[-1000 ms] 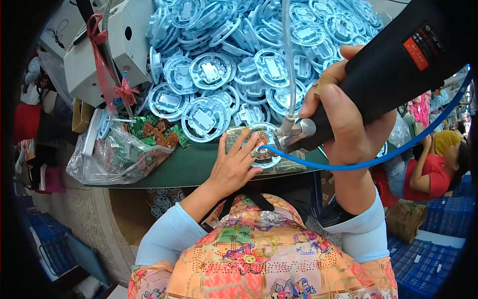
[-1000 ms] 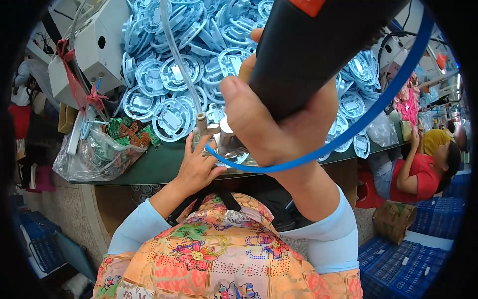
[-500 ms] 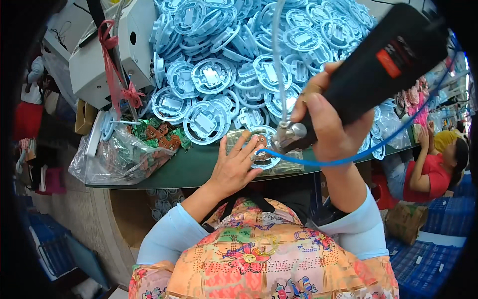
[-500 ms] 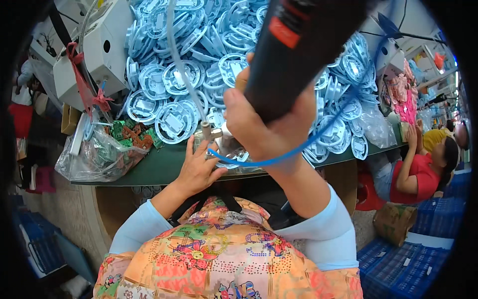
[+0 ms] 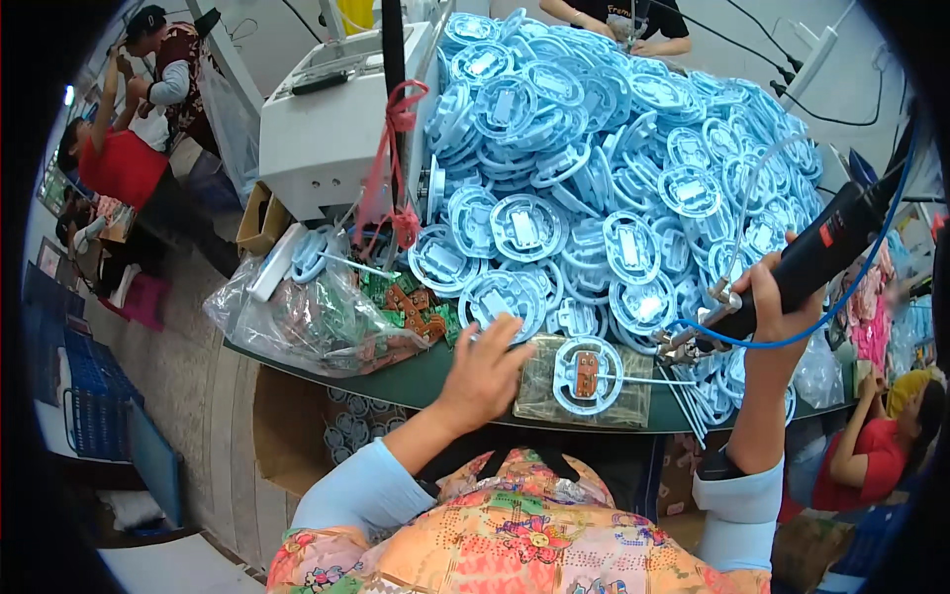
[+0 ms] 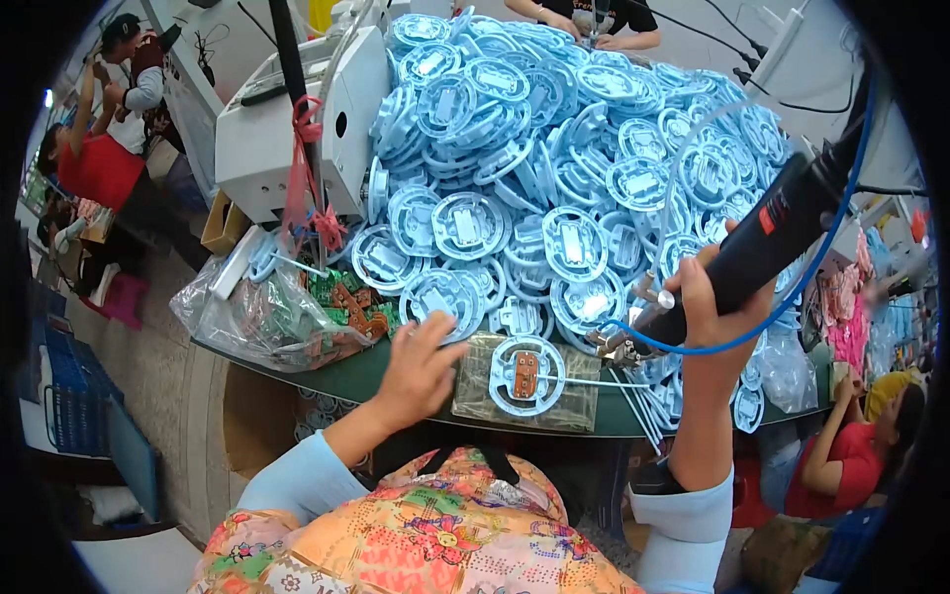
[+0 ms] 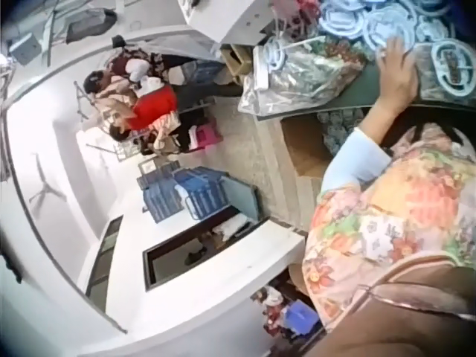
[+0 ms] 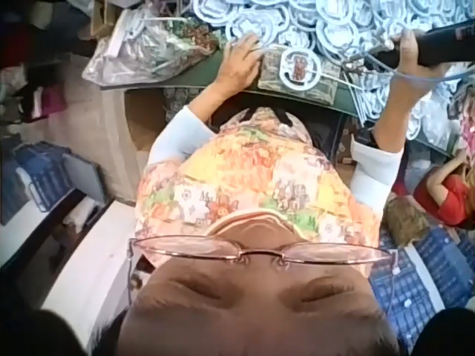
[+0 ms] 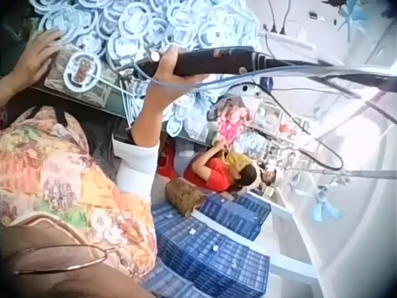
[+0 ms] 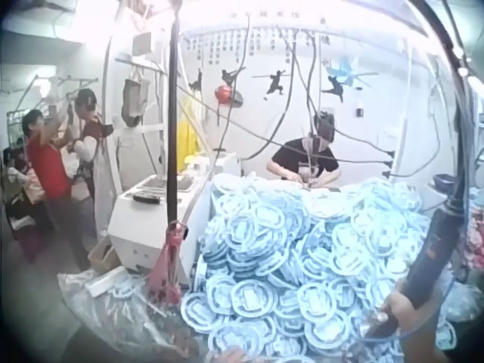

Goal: The recorder inserts circuit boards and small components into blue circular plastic housings and uses a power screwdriver to secure them at an industrial workstation.

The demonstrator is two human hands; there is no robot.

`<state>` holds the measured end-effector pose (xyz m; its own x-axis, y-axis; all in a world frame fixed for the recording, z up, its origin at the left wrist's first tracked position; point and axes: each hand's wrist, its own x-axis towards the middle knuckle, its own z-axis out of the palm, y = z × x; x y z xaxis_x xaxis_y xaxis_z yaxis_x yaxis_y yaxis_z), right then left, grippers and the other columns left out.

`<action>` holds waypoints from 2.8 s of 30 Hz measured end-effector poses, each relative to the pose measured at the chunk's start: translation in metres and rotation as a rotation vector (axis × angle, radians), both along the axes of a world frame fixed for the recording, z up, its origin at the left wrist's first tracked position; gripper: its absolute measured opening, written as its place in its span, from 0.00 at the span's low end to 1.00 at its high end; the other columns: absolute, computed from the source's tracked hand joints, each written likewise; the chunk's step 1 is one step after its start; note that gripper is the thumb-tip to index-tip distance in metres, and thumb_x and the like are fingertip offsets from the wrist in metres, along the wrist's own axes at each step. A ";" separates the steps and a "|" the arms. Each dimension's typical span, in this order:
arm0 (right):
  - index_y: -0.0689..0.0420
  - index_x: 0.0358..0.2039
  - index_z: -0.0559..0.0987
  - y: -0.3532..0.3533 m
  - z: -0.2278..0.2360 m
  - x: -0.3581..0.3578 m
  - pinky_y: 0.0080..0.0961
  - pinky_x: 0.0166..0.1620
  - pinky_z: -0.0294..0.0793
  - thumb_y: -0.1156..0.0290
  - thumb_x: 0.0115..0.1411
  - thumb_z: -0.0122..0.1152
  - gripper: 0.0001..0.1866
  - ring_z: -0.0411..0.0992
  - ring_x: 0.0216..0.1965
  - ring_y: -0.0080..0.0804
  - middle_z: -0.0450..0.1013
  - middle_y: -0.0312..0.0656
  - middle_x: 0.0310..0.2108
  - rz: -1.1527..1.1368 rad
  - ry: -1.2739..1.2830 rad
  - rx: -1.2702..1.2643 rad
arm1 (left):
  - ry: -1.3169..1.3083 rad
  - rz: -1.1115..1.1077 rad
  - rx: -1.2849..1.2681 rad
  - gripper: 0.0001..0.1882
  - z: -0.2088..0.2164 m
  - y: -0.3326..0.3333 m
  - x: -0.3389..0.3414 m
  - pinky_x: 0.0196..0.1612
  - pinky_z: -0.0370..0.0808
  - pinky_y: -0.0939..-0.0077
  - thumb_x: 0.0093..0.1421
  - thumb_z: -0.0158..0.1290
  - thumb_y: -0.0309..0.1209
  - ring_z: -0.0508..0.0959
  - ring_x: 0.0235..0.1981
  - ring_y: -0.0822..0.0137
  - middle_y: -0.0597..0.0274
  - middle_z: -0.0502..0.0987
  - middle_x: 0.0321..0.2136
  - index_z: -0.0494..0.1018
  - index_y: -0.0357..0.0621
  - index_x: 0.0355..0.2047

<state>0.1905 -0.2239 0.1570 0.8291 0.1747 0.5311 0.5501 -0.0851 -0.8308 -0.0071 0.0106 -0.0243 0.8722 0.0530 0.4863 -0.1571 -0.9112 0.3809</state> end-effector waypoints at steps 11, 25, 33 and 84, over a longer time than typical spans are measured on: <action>0.63 0.50 0.71 -0.080 -0.081 -0.034 0.30 0.48 0.70 0.86 0.53 0.59 0.22 0.70 0.37 0.32 0.69 0.44 0.37 -0.289 -0.476 -0.286 | -0.058 0.296 -0.540 0.28 0.016 0.069 0.061 0.38 0.74 0.73 0.54 0.54 0.19 0.76 0.33 0.67 0.51 0.64 0.51 0.61 0.38 0.56; 0.59 0.41 0.77 -0.017 -0.130 -0.083 0.26 0.26 0.71 0.76 0.53 0.66 0.14 0.73 0.22 0.31 0.72 0.41 0.25 0.366 0.016 -0.510 | -0.187 0.490 -0.764 0.20 0.026 0.072 0.093 0.29 0.75 0.75 0.55 0.58 0.21 0.79 0.24 0.67 0.57 0.77 0.32 0.68 0.37 0.48; 0.63 0.57 0.66 0.038 -0.116 -0.069 0.17 0.25 0.71 0.68 0.65 0.58 0.23 0.73 0.24 0.21 0.75 0.41 0.36 0.702 0.982 -0.034 | -0.392 0.117 -0.119 0.20 0.034 0.041 0.049 0.38 0.78 0.67 0.45 0.58 0.12 0.79 0.40 0.51 0.50 0.77 0.42 0.71 0.41 0.40; 0.62 0.39 0.75 0.029 -0.139 -0.040 0.25 0.33 0.72 0.81 0.60 0.57 0.07 0.75 0.29 0.34 0.73 0.45 0.31 0.196 -0.223 -0.304 | -0.097 -0.320 -0.139 0.14 0.007 -0.004 -0.030 0.34 0.82 0.64 0.51 0.57 0.20 0.82 0.36 0.48 0.44 0.79 0.38 0.71 0.37 0.40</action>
<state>0.1506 -0.1944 0.0177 0.6351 0.4937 0.5940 0.7438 -0.1836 -0.6427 -0.0374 0.0069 -0.0169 0.8052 -0.1443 0.5751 -0.4678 -0.7505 0.4667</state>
